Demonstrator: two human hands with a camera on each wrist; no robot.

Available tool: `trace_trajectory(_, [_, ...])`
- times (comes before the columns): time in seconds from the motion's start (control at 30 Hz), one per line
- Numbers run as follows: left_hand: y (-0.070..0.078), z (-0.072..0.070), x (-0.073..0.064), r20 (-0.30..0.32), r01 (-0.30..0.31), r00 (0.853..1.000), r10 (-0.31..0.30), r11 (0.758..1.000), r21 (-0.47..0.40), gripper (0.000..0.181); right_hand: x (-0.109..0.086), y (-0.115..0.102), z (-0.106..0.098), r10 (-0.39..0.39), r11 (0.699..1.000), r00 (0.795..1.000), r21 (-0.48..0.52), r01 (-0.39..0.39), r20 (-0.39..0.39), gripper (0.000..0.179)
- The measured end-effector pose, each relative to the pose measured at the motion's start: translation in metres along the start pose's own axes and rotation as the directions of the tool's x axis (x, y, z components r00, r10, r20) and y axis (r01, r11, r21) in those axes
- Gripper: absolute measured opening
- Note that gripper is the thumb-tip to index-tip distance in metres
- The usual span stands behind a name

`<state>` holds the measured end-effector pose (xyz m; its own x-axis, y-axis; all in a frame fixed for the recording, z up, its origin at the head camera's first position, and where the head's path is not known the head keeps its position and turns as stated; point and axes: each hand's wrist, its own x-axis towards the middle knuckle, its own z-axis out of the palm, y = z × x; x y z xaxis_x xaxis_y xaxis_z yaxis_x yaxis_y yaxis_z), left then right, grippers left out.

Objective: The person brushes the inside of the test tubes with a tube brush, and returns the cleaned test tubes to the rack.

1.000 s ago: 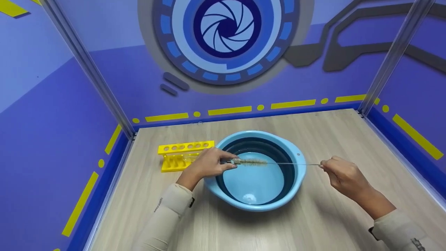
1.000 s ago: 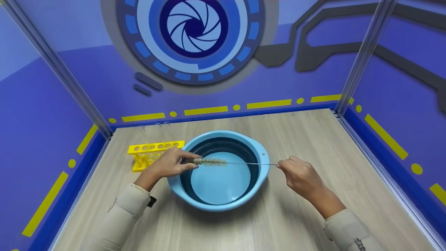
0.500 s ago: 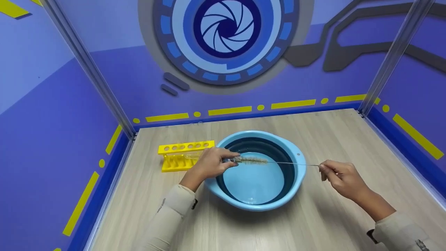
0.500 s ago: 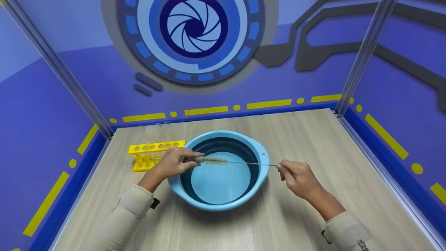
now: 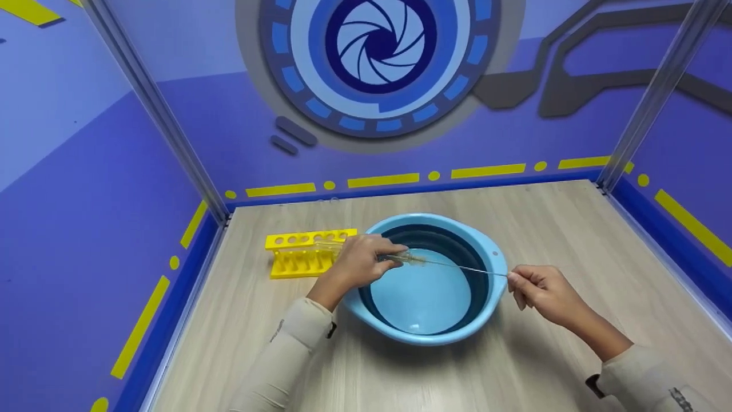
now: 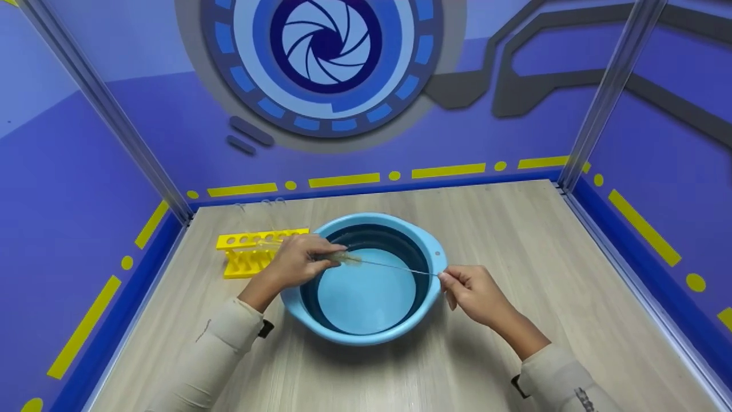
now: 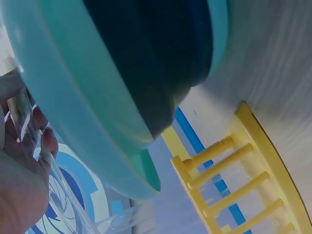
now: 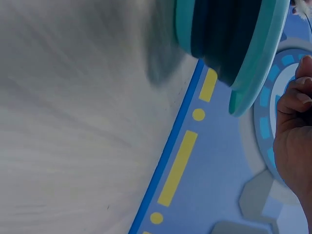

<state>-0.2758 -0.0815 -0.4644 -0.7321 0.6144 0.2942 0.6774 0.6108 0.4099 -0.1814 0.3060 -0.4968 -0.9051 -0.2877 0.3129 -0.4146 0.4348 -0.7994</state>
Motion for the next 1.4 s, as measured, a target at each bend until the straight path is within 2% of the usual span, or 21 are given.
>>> trace_trajectory(0.17, [0.005, 0.002, 0.002, -0.009, -0.007, 1.0, 0.007, 0.999, 0.033, 0.033, 0.009, -0.005, 0.007, 0.019, 0.999, 1.0, 0.028, -0.019, 0.013, 0.032])
trace_trajectory(0.43, [0.008, 0.007, 0.003, -0.044, -0.037, 0.998, 0.04, 0.997, 0.067, 0.031, 0.02, -0.014, 0.022, -0.035, 0.999, 0.999, 0.017, 0.035, 0.009, 0.029])
trace_trajectory(0.67, [0.02, 0.018, 0.009, -0.055, -0.109, 0.992, 0.116, 0.987, 0.12, 0.031, 0.029, -0.022, 0.039, -0.067, 0.997, 0.997, -0.022, 0.068, 0.031, 0.029])
trace_trajectory(0.9, [0.027, 0.022, 0.012, -0.047, -0.092, 0.994, 0.099, 0.988, 0.123, 0.03, 0.037, -0.022, 0.049, -0.122, 0.988, 0.992, -0.09, 0.124, 0.025, 0.03])
trace_trajectory(1.0, [0.028, 0.023, 0.011, -0.045, -0.084, 0.995, 0.09, 0.989, 0.124, 0.03, 0.041, -0.022, 0.053, -0.176, 0.977, 0.984, -0.116, 0.179, 0.031, 0.028])
trace_trajectory(1.13, [0.031, 0.025, 0.012, -0.036, -0.104, 0.993, 0.11, 0.985, 0.141, 0.029, 0.046, -0.022, 0.06, -0.281, 0.947, 0.958, -0.149, 0.286, 0.051, 0.026])
trace_trajectory(1.23, [0.034, 0.026, 0.013, -0.037, -0.122, 0.991, 0.129, 0.981, 0.148, 0.028, 0.049, -0.021, 0.065, -0.366, 0.908, 0.93, -0.201, 0.367, 0.042, 0.025])
trace_trajectory(1.33, [0.034, 0.027, 0.014, -0.038, -0.127, 0.99, 0.134, 0.981, 0.146, 0.028, 0.05, -0.019, 0.067, -0.47, 0.839, 0.882, -0.297, 0.456, 0.025, 0.025])
trace_trajectory(1.4, [0.035, 0.027, 0.014, -0.031, -0.128, 0.991, 0.133, 0.983, 0.132, 0.028, 0.051, -0.018, 0.067, -0.548, 0.769, 0.836, -0.381, 0.514, 0.02, 0.023])
